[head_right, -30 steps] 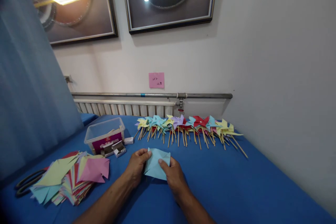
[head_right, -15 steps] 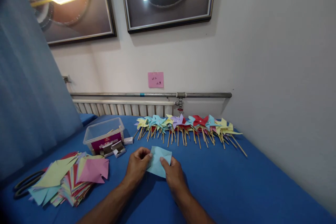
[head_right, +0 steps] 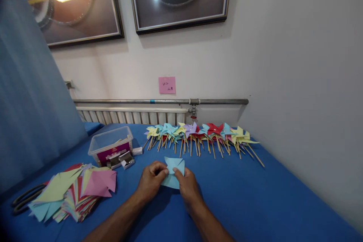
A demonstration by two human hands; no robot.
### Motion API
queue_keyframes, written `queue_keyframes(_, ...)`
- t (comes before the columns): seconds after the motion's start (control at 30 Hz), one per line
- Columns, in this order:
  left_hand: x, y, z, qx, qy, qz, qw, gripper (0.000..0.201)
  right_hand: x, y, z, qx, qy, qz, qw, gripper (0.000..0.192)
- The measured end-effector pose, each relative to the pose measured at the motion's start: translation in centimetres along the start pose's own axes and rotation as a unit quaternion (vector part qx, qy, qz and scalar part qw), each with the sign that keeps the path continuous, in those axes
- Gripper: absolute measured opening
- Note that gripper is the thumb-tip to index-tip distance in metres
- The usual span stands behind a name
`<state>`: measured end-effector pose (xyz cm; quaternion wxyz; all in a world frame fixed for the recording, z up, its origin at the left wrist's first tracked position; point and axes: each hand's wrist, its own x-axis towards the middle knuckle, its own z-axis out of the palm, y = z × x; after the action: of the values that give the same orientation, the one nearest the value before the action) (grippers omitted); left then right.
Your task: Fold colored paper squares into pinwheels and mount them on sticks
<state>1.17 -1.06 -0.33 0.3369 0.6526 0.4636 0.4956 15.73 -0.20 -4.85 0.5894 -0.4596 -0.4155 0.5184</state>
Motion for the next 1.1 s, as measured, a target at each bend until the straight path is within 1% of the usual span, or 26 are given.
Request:
queue_keyframes(0.17,0.0,-0.1,0.0,0.019,0.001,0.009,1.0,0.015,-0.7,-0.7,-0.1,-0.004,-0.012,0.006,1.0,0.055)
queue_keyframes(0.3,0.0,-0.1,0.0,0.032,0.004,0.026,0.999,0.014,-0.5,-0.4,-0.2,-0.023,-0.024,0.006,0.999,0.055)
queue_keyframes(0.47,-0.1,0.3,-0.1,0.018,0.009,0.016,1.0,0.014,0.3,0.3,-0.2,-0.04,0.02,0.016,0.999,0.049)
queue_keyframes(0.57,0.1,0.4,-0.1,-0.026,0.023,-0.032,0.999,0.016,0.1,0.3,-0.1,-0.031,0.016,0.016,0.999,0.046)
queue_keyframes(0.67,0.6,0.1,-0.3,-0.098,0.042,-0.099,0.989,0.025,-0.3,0.0,0.0,-0.025,0.002,0.015,1.0,0.044)
queue_keyframes(0.7,0.7,0.0,-0.4,-0.121,0.036,-0.122,0.984,0.029,-0.4,0.0,0.0,-0.027,-0.001,0.013,1.0,0.043)
queue_keyframes(0.77,0.9,-0.3,-0.5,-0.164,0.004,-0.166,0.972,0.036,-0.5,0.0,0.0,-0.033,-0.011,0.005,0.999,0.043)
queue_keyframes(0.83,1.0,-0.4,-0.6,-0.192,-0.027,-0.197,0.961,0.038,-0.4,0.1,-0.1,-0.045,-0.015,0.002,0.999,0.045)
queue_keyframes(0.93,0.9,-0.6,-0.6,-0.196,-0.044,-0.208,0.957,0.037,-0.3,0.2,-0.2,-0.061,-0.01,0.003,0.998,0.048)
queue_keyframes(1.1,0.9,-1.0,-0.2,-0.194,-0.045,-0.204,0.959,0.032,-0.4,0.0,-0.1,-0.07,-0.011,-0.005,0.997,0.045)
